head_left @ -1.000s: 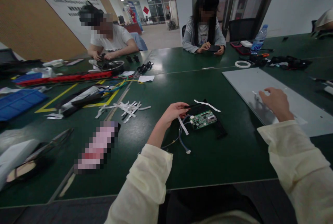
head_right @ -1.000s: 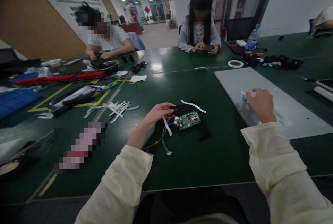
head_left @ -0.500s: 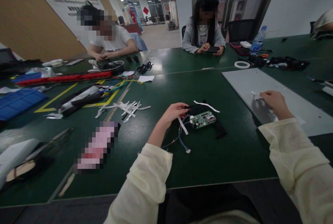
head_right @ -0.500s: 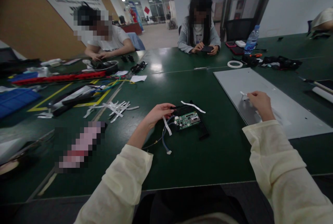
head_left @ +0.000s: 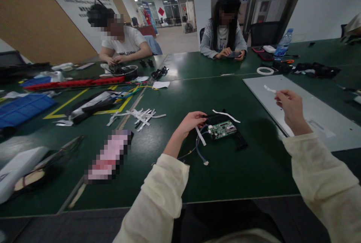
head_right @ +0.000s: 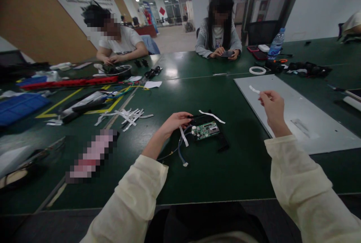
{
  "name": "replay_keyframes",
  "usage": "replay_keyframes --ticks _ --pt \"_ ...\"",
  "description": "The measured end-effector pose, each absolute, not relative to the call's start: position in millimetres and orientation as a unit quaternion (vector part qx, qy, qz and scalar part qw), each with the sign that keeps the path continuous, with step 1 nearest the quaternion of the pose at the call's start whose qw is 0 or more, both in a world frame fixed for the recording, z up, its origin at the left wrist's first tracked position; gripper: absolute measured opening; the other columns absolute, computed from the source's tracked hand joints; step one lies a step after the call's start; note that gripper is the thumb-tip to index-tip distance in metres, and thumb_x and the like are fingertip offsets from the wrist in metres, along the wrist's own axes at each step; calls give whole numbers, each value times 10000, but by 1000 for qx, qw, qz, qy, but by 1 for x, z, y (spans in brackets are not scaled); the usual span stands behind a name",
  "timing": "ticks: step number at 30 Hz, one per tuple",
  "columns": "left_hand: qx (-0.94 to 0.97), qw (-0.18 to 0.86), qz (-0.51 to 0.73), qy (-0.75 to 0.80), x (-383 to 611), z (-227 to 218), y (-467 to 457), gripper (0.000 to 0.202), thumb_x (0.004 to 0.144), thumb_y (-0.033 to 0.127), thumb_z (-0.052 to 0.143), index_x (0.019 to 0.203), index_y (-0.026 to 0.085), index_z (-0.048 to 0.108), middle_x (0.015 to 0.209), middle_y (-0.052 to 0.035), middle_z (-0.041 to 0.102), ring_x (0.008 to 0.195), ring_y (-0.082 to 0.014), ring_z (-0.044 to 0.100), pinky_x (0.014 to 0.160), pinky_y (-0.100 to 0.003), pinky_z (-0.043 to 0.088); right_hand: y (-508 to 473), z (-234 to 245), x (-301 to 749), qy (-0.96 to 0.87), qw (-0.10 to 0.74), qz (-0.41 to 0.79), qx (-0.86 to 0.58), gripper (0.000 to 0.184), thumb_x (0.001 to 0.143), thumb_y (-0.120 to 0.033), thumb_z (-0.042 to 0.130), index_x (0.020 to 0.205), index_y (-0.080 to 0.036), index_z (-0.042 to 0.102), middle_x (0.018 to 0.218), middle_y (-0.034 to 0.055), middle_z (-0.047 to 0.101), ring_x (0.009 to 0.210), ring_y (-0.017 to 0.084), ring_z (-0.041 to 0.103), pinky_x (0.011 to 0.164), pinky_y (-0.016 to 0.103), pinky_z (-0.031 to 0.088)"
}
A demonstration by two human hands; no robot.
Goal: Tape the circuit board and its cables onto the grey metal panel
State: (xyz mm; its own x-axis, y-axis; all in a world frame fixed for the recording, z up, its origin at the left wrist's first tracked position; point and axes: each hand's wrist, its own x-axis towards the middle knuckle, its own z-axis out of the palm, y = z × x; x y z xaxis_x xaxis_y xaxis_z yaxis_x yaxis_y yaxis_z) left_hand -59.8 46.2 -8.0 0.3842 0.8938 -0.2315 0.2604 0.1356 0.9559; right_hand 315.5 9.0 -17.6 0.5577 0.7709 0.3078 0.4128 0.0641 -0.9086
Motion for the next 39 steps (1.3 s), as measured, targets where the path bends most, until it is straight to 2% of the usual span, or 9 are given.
replay_keyframes --ticks 4,8,13,17,20,22,27,34,39 --pt "603 573 272 484 -60 -7 45 231 748 167 661 978 148 669 818 -40 686 588 -80 582 555 -207 447 -4 11 239 -450 618 360 -534 214 735 -382 667 875 -225 629 728 6 609 652 117 528 632 264 431" --pt "608 569 272 482 -59 -8 46 237 741 181 662 976 147 671 790 -31 678 576 -84 575 551 -213 442 -16 37 170 -514 581 443 -449 426 768 -366 643 1183 -285 583 738 -18 637 680 124 557 663 269 460" --pt "627 560 299 451 -60 -8 42 113 729 212 668 807 130 663 686 -10 634 559 -90 557 545 -213 436 -25 51 107 -561 529 533 -347 175 814 -346 585 932 -291 702 792 -12 649 672 109 565 594 236 450" --pt "634 570 330 406 -65 -11 41 202 751 252 635 601 125 590 538 4 554 511 -92 527 508 -204 410 -32 42 76 -540 487 596 -341 195 830 -289 569 985 -276 686 859 -6 678 633 91 552 527 204 422" --pt "625 587 329 397 -67 -14 45 113 727 195 621 789 107 654 643 -22 629 568 -111 580 540 -215 439 -37 31 66 -538 421 624 -378 203 852 -200 535 1010 -193 661 860 30 687 604 74 556 495 180 393" --pt "613 599 330 395 -66 -17 49 202 694 134 619 889 97 658 741 -45 671 649 -123 618 610 -228 468 -38 27 65 -537 385 634 -402 194 861 -149 509 1004 -155 640 858 50 693 585 67 566 483 173 387" --pt "597 610 319 413 -63 -23 58 232 640 64 619 866 87 666 745 -49 689 656 -121 625 642 -230 469 -37 32 68 -524 324 660 -430 187 885 -135 475 1045 -150 570 813 56 701 539 74 593 420 157 360" --pt "586 603 324 434 -62 -22 59 239 619 46 613 846 89 672 676 -23 667 584 -100 598 592 -206 455 -32 29 71 -572 286 647 -416 199 899 -151 437 1075 -153 530 443 -57 542 333 57 429 344 133 266" --pt "617 590 318 411 -64 -15 49 284 629 45 612 902 98 669 744 -36 677 610 -115 616 581 -218 479 -36 33 77 -596 315 616 -406 372 876 -149 488 1246 -179 525 415 -106 423 346 47 380 357 137 231"
